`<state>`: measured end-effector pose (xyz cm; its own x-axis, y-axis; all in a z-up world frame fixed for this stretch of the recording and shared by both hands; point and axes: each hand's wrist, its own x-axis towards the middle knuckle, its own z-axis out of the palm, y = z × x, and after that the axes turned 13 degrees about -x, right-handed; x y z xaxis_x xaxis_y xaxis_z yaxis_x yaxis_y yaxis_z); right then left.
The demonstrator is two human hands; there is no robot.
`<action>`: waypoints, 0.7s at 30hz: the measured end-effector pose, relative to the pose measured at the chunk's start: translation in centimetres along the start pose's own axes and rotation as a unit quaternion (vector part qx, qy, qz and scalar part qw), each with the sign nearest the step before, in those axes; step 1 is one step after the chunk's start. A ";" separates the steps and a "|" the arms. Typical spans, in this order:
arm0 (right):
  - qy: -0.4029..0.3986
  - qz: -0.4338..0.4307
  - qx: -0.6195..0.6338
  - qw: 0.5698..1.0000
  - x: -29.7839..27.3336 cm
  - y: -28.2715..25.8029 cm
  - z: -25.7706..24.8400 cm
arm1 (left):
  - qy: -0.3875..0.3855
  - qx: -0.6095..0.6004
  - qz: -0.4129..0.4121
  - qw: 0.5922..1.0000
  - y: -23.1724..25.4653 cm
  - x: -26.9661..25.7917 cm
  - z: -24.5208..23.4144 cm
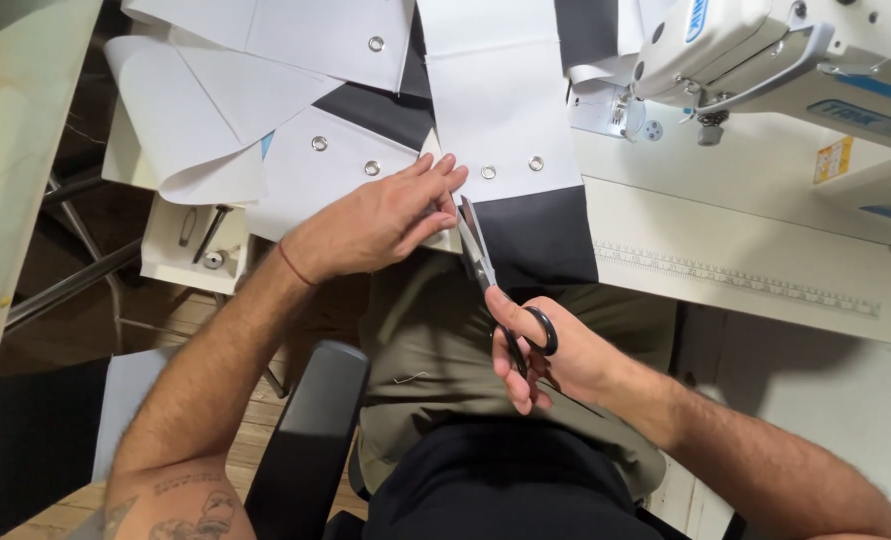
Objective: Trimming excess material from leather pieces using scissors at a sewing station
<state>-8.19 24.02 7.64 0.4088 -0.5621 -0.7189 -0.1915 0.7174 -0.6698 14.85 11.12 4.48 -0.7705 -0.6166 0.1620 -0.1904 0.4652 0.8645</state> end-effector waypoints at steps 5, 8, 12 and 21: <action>0.008 0.010 -0.007 1.000 -0.1 -0.3 0.5 | 0.003 -0.004 0.008 1.000 -0.3 -0.1 0.1; 0.014 0.010 0.000 1.000 0.0 -0.4 0.5 | -0.001 -0.009 0.012 1.000 -0.3 -0.2 0.0; 0.011 0.017 0.003 1.000 0.1 -0.3 0.3 | 0.004 -0.008 0.017 1.000 -0.7 -0.1 0.3; 0.047 -0.027 0.003 0.999 1.0 0.9 -0.5 | 0.018 0.005 0.034 0.999 -0.2 -0.1 0.3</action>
<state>-8.42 23.85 6.23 0.3337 -0.6357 -0.6961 -0.1657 0.6874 -0.7071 14.81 11.30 4.10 -0.7591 -0.6059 0.2380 -0.1449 0.5137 0.8457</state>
